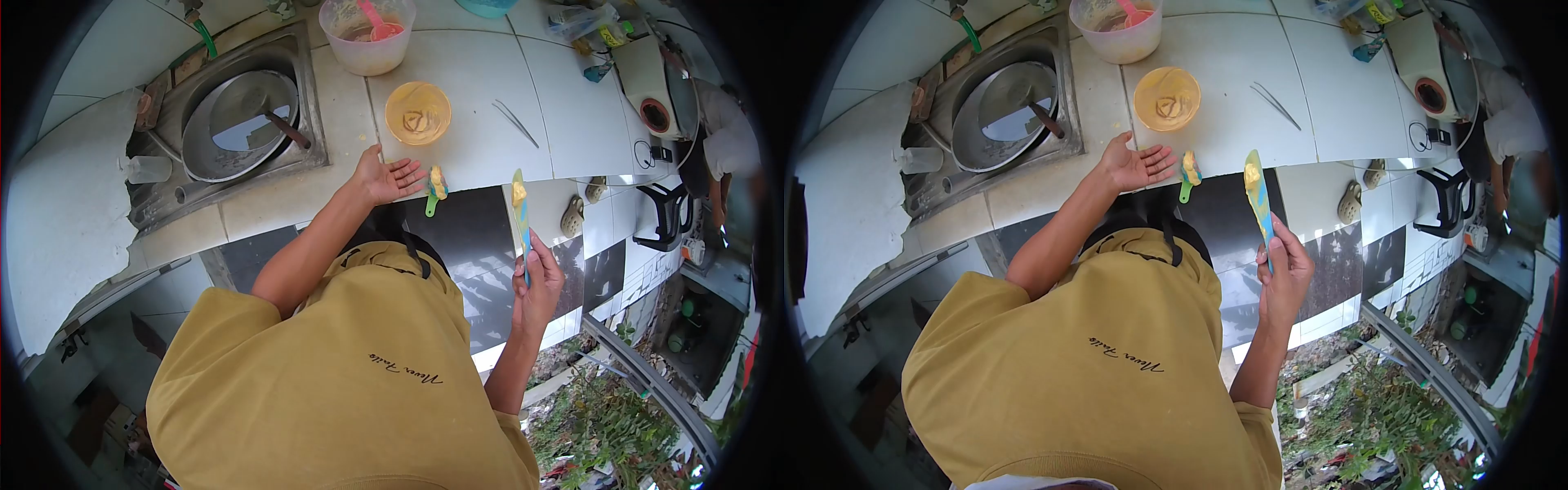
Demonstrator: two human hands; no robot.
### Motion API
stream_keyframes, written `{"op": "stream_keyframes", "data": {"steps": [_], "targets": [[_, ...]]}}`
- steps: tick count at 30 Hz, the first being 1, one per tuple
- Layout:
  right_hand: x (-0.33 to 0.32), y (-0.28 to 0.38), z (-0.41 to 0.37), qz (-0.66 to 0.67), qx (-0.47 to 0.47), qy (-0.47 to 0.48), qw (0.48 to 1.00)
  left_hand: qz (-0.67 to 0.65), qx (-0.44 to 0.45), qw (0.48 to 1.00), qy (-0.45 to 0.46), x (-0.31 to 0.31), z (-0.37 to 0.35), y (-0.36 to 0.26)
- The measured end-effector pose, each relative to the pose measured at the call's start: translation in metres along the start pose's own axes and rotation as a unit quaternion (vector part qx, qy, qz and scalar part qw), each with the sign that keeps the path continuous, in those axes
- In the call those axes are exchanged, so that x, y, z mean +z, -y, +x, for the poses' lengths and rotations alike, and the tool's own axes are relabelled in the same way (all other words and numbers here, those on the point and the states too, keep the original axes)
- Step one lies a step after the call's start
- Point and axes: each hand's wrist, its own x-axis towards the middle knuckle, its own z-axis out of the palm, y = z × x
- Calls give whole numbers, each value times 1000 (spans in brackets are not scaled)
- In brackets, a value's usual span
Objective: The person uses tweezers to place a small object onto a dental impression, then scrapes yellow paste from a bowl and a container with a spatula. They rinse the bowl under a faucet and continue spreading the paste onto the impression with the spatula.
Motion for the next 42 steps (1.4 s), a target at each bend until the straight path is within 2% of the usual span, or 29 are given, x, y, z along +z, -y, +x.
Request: {"op": "stream_keyframes", "data": {"steps": [2, 3, 5, 6, 8, 9, 11, 13, 16, 18, 19, 21, 25, 27, 28, 29, 31, 33, 35, 37, 39, 42], "targets": [[-2, 0, 3, -10, 14, -18, 1000, 129, 87, 987, -51, -42, 4, 21], [-2, 0, 4, -11, 18, -17, 1000, 126, 87, 987, -54, -53, 3, 32], [-1, 0, 8, 8, 30, -10, 999, 306, 62, 949, -30, -63, -1, 52], [-1, -1, 9, 7, 31, -8, 999, 304, 62, 950, -31, -63, 1, 61], [-1, -1, 11, 2, 29, 7, 1000, 434, 109, 894, -33, -51, 5, 81], [-2, -1, 12, 0, 29, 9, 1000, 430, 109, 895, -32, -50, 11, 85], [-4, -1, 14, -10, 27, 16, 999, 381, 37, 923, -48, -50, 28, 91], [-7, -1, 15, -12, 29, 19, 999, 355, 48, 932, -51, -50, 35, 98], [-11, -2, 15, -21, 33, 19, 999, 361, 89, 928, 2, -50, 36, 107], [-13, -3, 17, -27, 31, 20, 999, 424, 184, 887, -16, -56, 42, 111], [-13, -4, 17, -27, 32, 22, 999, 422, 186, 887, -15, -59, 44, 112], [-12, -4, 18, -26, 32, 30, 999, 465, 254, 848, -12, -63, 48, 111], [-9, -2, 23, -22, 23, 39, 999, 479, 301, 824, -31, -56, 29, 109], [-7, -1, 28, -21, 21, 49, 998, 519, 330, 787, -45, -58, 21, 104], [-5, -1, 31, -21, 15, 52, 998, 534, 353, 766, -48, -57, 11, 102], [-3, 0, 34, -21, 8, 55, 998, 530, 360, 766, -49, -61, 5, 95], [6, 6, 39, -50, -8, 59, 997, 557, 440, 704, -19, -69, -7, 81], [16, 15, 46, -80, -28, 67, 994, 525, 463, 714, -3, -59, -37, 66], [27, 28, 51, -159, -75, 97, 980, 502, 489, 711, 56, -49, -68, 43], [42, 47, 52, -162, -89, 125, 975, 484, 500, 715, 58, -36, -105, 24], [62, 64, 53, -248, -185, 147, 939, 497, 504, 694, 130, -26, -136, 0], [93, 99, 43, -265, -229, 184, 918, 467, 519, 694, 177, -14, -176, -19]]}}
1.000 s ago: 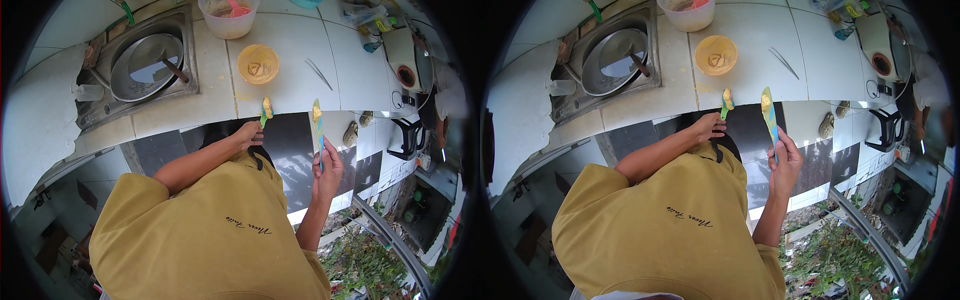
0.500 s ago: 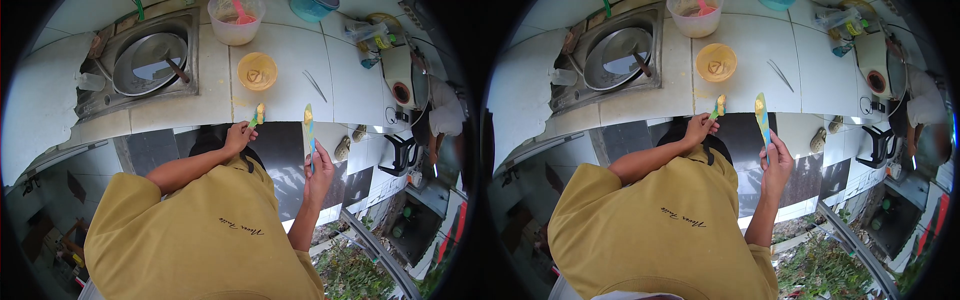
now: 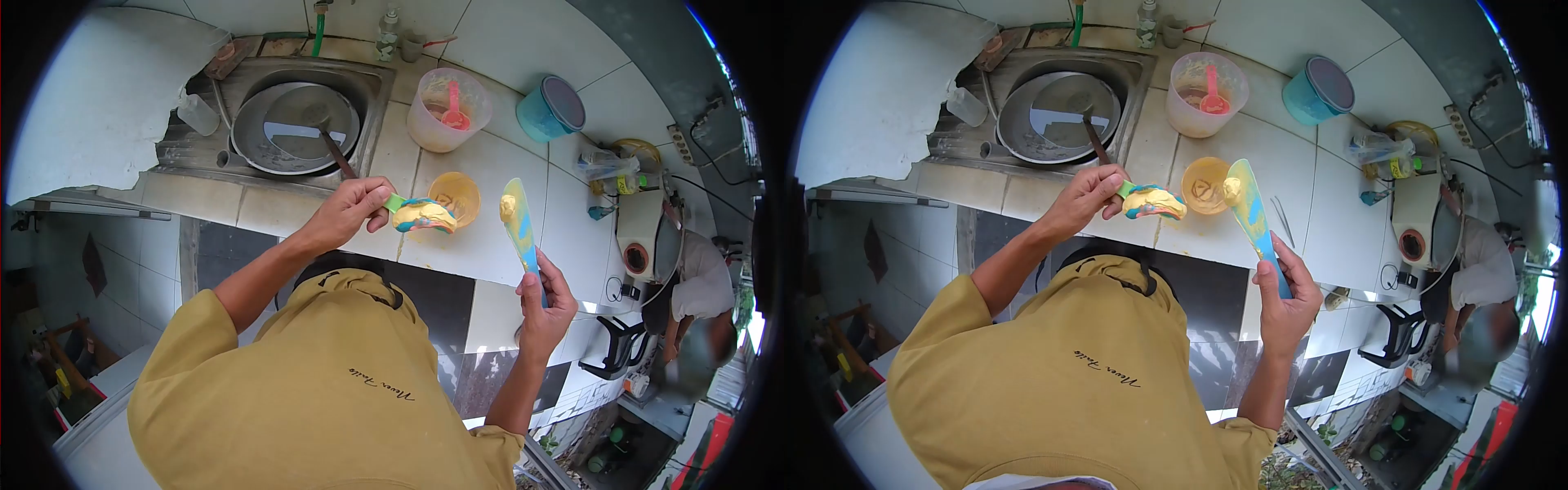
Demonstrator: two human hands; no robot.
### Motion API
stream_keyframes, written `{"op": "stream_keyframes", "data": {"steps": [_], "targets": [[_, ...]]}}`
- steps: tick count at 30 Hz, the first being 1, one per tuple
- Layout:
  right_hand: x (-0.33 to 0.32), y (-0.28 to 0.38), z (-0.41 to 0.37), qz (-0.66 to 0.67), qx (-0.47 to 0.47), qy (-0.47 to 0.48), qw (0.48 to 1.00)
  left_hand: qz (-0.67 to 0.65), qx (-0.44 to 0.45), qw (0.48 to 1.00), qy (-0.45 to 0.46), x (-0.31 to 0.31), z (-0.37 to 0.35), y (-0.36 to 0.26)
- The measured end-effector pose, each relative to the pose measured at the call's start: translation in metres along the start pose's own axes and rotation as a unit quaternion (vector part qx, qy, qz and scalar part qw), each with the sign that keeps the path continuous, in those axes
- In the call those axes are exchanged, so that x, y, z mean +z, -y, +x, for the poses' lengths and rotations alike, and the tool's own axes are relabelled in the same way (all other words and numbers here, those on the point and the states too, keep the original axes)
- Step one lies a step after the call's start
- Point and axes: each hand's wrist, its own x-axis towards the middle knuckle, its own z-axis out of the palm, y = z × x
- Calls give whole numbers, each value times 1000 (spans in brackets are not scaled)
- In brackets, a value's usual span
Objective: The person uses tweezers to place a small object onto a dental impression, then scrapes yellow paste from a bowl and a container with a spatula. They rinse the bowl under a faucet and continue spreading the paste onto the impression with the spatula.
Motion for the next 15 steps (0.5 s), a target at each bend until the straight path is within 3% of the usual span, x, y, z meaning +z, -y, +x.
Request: {"op": "stream_keyframes", "data": {"steps": [3, 5, 9, 15], "targets": [[12, 34, 16, -19, -78, 11, 997, -12, 27, 999, 14, -17, -2, -31], [19, 54, 24, -136, -204, 38, 969, -15, 41, 999, 17, -26, -6, -43], [38, 89, 36, -191, -316, 79, 926, -29, 42, 998, -20, -39, -14, -60], [58, 113, 44, -250, -390, 134, 876, -29, 42, 998, -24, -57, -21, -70]]}}
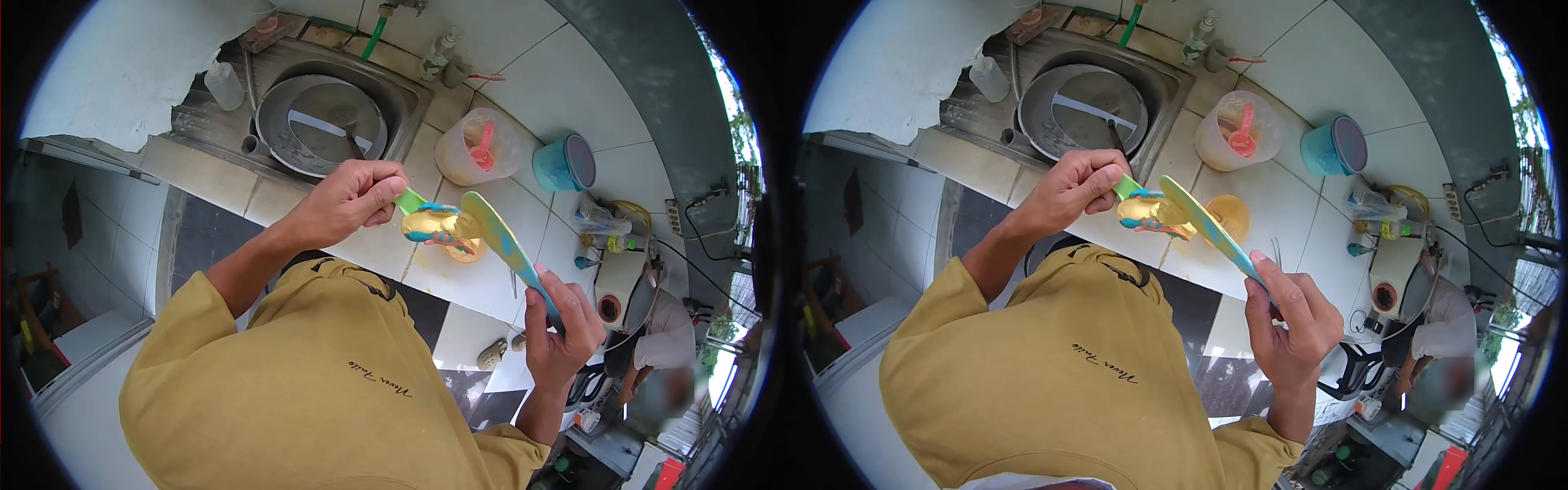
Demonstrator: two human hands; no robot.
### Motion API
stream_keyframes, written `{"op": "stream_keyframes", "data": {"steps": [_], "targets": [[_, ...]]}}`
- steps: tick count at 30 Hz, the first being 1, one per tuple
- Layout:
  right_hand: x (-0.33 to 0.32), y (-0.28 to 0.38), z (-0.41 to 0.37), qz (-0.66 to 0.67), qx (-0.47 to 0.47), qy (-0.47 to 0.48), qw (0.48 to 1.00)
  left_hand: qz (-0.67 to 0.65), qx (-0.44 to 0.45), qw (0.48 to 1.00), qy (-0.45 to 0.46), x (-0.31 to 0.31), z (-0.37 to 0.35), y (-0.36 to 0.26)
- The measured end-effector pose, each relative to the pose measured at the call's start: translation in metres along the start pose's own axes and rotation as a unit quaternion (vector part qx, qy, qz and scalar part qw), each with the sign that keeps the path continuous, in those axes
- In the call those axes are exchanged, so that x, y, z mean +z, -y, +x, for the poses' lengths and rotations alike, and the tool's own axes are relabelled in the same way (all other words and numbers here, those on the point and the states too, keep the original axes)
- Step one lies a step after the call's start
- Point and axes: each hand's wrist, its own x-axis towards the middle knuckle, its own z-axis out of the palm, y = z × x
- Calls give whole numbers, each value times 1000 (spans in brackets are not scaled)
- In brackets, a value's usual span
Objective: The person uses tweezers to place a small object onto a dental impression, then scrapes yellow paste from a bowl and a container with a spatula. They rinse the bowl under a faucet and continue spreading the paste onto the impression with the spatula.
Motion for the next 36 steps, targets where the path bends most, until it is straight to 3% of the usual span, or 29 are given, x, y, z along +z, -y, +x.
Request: {"op": "stream_keyframes", "data": {"steps": [4, 16, 36], "targets": [[8, -1, 8, -28, -60, -16, 998, -16, 4, 1000, -20, -6, -1, -4], [17, 2, 17, -46, -120, -36, 991, -14, 17, 999, -23, -23, -1, -6], [27, -5, 11, 37, -71, -49, 996, -47, 14, 999, -22, -28, -4, -10]]}}
